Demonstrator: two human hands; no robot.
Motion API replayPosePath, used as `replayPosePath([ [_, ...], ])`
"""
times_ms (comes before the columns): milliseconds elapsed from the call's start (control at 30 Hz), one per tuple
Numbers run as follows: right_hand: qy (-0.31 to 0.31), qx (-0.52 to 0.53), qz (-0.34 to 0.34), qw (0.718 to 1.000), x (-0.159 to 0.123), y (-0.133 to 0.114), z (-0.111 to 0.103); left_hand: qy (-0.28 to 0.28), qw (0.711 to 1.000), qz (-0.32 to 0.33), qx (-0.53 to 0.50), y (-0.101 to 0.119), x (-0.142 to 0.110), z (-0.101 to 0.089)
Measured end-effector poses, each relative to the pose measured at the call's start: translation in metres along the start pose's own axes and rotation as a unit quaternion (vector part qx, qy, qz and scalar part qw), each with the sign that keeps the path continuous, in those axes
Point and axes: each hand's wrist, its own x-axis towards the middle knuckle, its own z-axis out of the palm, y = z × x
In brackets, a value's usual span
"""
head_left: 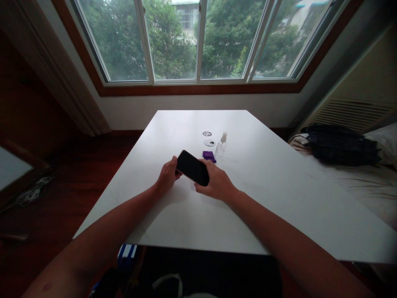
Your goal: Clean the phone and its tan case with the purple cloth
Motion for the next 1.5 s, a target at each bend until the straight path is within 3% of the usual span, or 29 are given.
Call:
replayPosePath([
  [300,-0.025,0.05,0.026,0.998,-0.001,-0.002,0.001,-0.003,1.0,0.004,0.002,0.001,-0.002,0.001],
  [700,-0.02,0.068,0.053,0.996,-0.002,-0.015,0.007,0.076,0.996,-0.017,-0.04,0.006,-0.008,0.01],
  [1233,-0.041,0.087,0.055,0.994,0.002,-0.002,0.004,0.016,0.999,-0.024,-0.04,0.009,0.001,0.005],
  [1500,-0.028,0.095,0.063,0.993,-0.003,0.007,-0.002,0.045,0.998,-0.01,-0.051,0.001,0.006,0.022],
])
